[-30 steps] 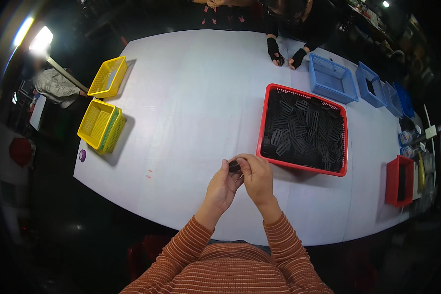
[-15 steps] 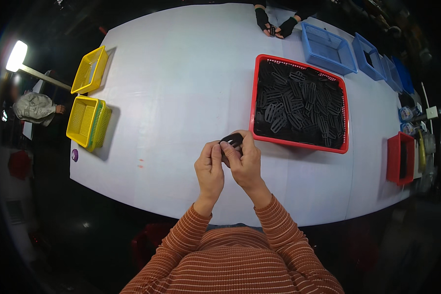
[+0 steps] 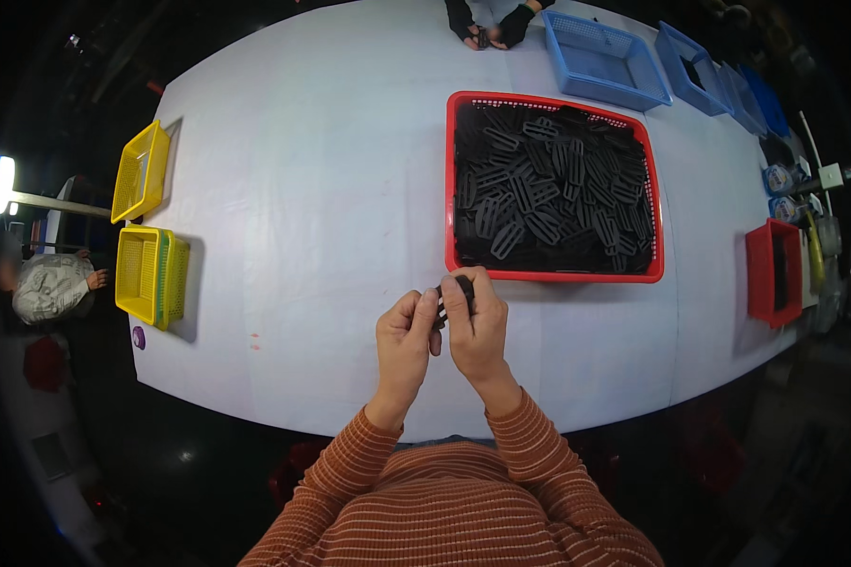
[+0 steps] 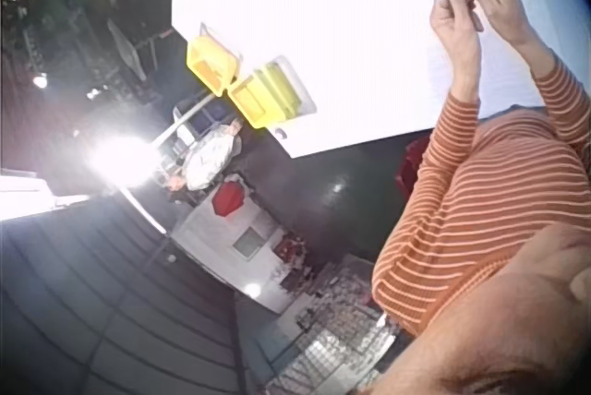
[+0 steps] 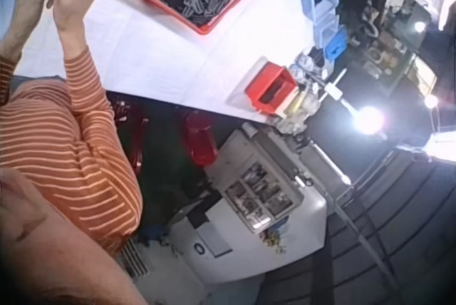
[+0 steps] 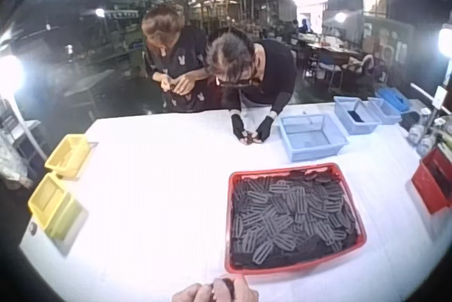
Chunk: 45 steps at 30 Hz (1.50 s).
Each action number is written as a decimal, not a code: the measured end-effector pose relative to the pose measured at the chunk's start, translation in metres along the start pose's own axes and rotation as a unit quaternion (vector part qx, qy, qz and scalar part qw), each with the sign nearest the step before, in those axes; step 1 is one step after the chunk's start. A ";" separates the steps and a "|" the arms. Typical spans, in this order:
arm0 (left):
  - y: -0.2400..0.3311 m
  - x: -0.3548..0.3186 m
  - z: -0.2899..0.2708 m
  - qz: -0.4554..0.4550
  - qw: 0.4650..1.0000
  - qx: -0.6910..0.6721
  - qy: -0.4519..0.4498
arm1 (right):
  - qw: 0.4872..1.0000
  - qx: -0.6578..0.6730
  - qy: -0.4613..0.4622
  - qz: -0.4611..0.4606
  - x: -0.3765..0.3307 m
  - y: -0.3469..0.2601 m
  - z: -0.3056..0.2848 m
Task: The person sorts small black plastic buckles on a white table, arranging them into neat rows and transferring them into a yellow basket. The person then moves to another table, picks up a pink basket, and returns to the original table to place it down.
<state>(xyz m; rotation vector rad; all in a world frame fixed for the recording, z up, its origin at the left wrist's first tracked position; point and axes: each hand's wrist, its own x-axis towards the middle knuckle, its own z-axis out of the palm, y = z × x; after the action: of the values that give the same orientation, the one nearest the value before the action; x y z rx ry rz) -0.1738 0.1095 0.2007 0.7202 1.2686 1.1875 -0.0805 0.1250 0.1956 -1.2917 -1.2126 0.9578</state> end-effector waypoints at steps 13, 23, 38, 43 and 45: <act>-0.014 0.016 0.040 0.051 0.979 0.145 -0.137 | 0.995 -0.052 0.067 0.045 0.039 0.024 -0.045; -0.026 0.052 0.041 -0.003 0.988 0.131 -0.083 | 0.986 -0.143 0.090 0.006 0.088 0.041 -0.107; -0.097 0.109 -0.070 0.064 0.927 0.358 0.088 | 0.868 -0.114 0.439 0.204 0.034 0.176 -0.320; -0.129 0.070 -0.096 0.105 0.856 0.503 0.052 | 0.824 0.059 0.478 0.298 -0.036 0.226 -0.272; -0.139 0.058 -0.106 0.120 0.821 0.555 0.050 | 0.822 0.067 0.483 0.295 -0.065 0.238 -0.243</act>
<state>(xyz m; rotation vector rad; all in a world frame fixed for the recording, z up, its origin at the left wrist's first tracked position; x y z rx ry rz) -0.2449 0.1036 0.0315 1.7144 1.9964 0.5587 0.1760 0.0407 -0.0212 -1.7445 0.0625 0.6018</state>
